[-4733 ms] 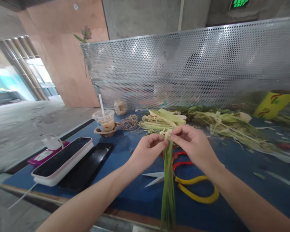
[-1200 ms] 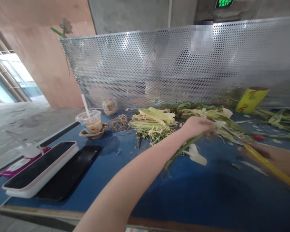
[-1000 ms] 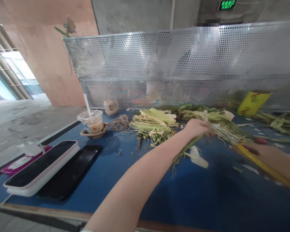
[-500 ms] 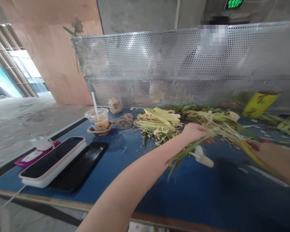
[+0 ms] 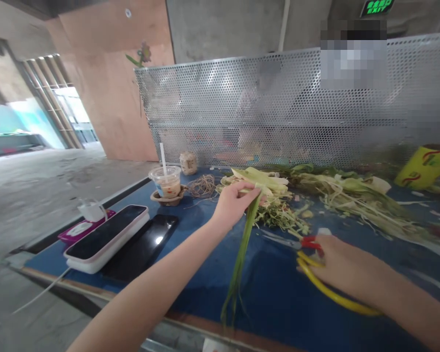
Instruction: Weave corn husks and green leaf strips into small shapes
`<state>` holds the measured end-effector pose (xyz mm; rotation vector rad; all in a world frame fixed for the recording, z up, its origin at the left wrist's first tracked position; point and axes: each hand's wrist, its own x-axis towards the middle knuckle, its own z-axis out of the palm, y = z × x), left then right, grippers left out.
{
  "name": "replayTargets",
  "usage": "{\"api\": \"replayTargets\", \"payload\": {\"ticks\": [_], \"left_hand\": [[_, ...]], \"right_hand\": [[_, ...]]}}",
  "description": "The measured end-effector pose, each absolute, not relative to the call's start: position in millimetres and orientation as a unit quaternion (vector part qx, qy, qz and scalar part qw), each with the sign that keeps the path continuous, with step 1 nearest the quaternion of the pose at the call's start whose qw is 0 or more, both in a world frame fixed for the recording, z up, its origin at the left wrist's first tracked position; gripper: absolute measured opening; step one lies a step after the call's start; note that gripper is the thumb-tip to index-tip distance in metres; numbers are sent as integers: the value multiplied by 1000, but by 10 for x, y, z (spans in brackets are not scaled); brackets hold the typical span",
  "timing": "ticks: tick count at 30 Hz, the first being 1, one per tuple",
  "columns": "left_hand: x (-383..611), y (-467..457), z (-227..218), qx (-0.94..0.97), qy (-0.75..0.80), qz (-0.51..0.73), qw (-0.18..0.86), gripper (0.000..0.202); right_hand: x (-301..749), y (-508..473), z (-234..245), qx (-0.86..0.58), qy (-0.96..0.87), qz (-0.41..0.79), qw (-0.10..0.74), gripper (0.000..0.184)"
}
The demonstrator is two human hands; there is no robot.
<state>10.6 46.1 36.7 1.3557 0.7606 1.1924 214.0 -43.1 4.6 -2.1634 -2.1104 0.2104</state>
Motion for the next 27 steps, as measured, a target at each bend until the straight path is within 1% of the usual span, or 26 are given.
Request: {"api": "replayTargets", "payload": {"ticks": [3, 5, 7, 9, 11, 13, 14, 17, 19, 22, 27], "left_hand": [[86, 373, 288, 578, 315, 518, 547, 15], [85, 315, 287, 587, 319, 518, 534, 17], [86, 270, 311, 594, 321, 518, 524, 18], [90, 242, 336, 595, 318, 528, 516, 17], [94, 225, 346, 598, 309, 540, 505, 16], [92, 217, 341, 602, 306, 546, 496, 15], [87, 216, 336, 605, 307, 546, 491, 15], [48, 232, 328, 610, 321, 547, 476, 16], [8, 264, 335, 597, 334, 550, 480, 16], [-47, 326, 356, 556, 339, 576, 494, 12], [-84, 357, 411, 497, 331, 603, 528, 7]], "right_hand": [[2058, -388, 14, -678, -727, 106, 34, 26], [2078, -362, 25, -665, -742, 76, 37, 26], [2078, -345, 87, -651, -756, 39, 59, 23], [1996, -335, 188, -635, -764, 52, 108, 21], [1818, -323, 278, -625, -742, 155, 186, 31], [1587, -295, 313, -564, -723, 281, 285, 41], [1472, -273, 306, -528, -714, 334, 316, 42], [1212, -189, 236, -442, -675, 462, 368, 34], [1134, -144, 194, -400, -635, 534, 389, 27], [1128, -122, 178, -371, -572, 621, 387, 21], [1206, -134, 203, -352, -533, 672, 375, 17]]}}
